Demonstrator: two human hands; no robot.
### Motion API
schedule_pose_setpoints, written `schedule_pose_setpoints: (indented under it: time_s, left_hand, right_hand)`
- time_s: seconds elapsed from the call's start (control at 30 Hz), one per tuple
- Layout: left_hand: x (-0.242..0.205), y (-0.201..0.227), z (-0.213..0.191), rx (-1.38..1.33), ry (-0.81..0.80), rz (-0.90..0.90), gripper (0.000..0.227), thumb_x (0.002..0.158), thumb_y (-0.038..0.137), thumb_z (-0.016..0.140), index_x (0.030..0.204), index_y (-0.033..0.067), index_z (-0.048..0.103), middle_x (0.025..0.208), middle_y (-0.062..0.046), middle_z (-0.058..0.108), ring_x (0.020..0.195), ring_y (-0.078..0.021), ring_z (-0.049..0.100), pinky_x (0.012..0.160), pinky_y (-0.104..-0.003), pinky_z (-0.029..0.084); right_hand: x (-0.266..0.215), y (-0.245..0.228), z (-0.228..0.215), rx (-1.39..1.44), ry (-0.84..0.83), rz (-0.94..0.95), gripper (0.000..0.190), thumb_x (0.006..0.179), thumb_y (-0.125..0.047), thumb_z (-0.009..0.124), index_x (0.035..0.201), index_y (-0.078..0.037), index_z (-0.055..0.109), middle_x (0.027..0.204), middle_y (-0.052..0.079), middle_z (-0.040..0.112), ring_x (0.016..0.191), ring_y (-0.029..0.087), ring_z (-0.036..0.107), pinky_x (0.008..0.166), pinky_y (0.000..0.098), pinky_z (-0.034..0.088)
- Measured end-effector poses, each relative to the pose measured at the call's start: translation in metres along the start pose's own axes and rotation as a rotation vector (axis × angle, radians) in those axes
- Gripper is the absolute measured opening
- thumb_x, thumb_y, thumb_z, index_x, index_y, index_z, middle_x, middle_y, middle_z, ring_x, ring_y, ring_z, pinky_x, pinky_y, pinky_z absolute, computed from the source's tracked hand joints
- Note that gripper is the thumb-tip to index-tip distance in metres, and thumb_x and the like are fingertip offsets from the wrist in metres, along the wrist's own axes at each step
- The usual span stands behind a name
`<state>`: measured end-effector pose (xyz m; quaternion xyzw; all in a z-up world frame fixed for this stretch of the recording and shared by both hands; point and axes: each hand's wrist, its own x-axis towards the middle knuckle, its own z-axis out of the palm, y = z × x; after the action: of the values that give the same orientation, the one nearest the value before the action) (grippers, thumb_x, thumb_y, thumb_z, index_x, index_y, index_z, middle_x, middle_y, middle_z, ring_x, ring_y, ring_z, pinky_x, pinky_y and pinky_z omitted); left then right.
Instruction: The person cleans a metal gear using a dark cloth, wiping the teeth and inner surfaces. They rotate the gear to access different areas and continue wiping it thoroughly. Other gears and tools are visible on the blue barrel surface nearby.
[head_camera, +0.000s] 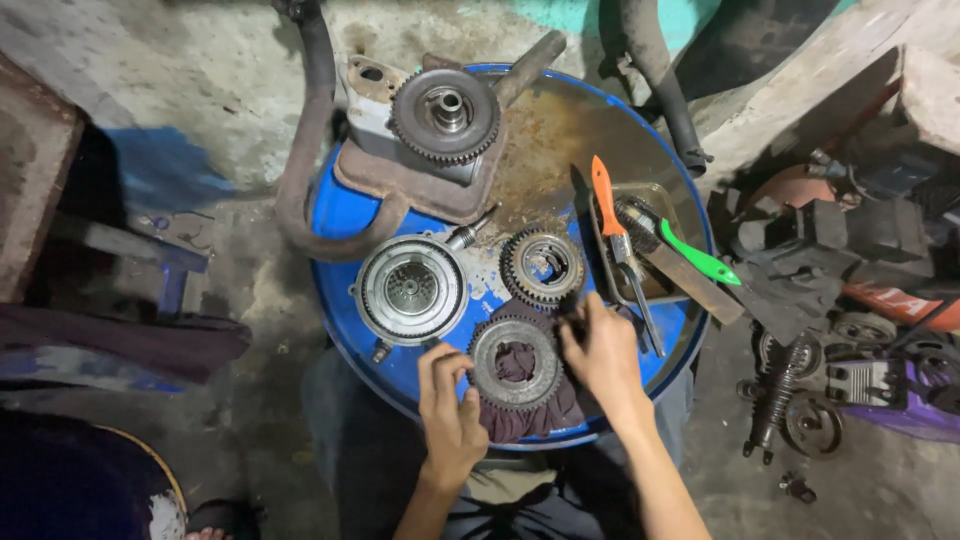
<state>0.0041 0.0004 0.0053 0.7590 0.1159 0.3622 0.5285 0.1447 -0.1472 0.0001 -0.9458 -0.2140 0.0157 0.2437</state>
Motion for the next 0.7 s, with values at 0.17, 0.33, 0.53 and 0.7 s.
schedule_pose_setpoints:
  time_s: [0.17,0.33,0.53,0.7]
  left_hand:
    - [-0.001,-0.004,0.001,0.014,0.01,0.033,0.048,0.097,0.042,0.027,0.091,0.0015,0.052,0.099,-0.014,0.045,0.075,-0.0191,0.047,0.068,-0.029,0.041]
    - [-0.002,-0.009,0.003,0.016,0.003,0.021,0.045,0.097,0.04,0.029,0.09,0.0015,0.053,0.099,-0.014,0.045,0.073,-0.0187,0.048,0.066,-0.03,0.041]
    - [0.005,-0.001,-0.002,-0.005,-0.015,0.027,0.038,0.097,0.032,0.03,0.09,0.0013,0.052,0.098,-0.015,0.045,0.07,-0.019,0.044,0.069,-0.031,0.039]
    - [0.005,-0.001,-0.002,0.022,-0.016,0.048,0.038,0.096,0.031,0.031,0.09,0.0004,0.052,0.096,-0.017,0.047,0.08,-0.0245,0.05,0.073,-0.032,0.042]
  right_hand:
    - [-0.036,-0.02,-0.032,0.229,0.186,-0.06,0.031,0.087,-0.015,0.06,0.073,-0.011,0.033,0.065,0.004,0.049,0.05,0.019,0.037,0.051,0.0301,0.033]
    - [-0.054,-0.025,-0.031,0.267,0.095,-0.206,0.013,0.082,-0.013,0.064,0.08,-0.008,0.052,0.078,0.004,0.057,0.072,0.018,0.056,0.067,0.0289,0.045]
    - [-0.051,-0.038,-0.035,0.331,0.173,-0.172,0.005,0.08,-0.012,0.065,0.08,-0.007,0.064,0.079,0.002,0.068,0.071,0.014,0.063,0.071,0.0264,0.048]
    - [-0.044,-0.036,-0.026,0.317,0.216,-0.186,0.007,0.082,-0.014,0.064,0.079,-0.007,0.064,0.08,0.004,0.069,0.075,0.017,0.067,0.07,0.0281,0.051]
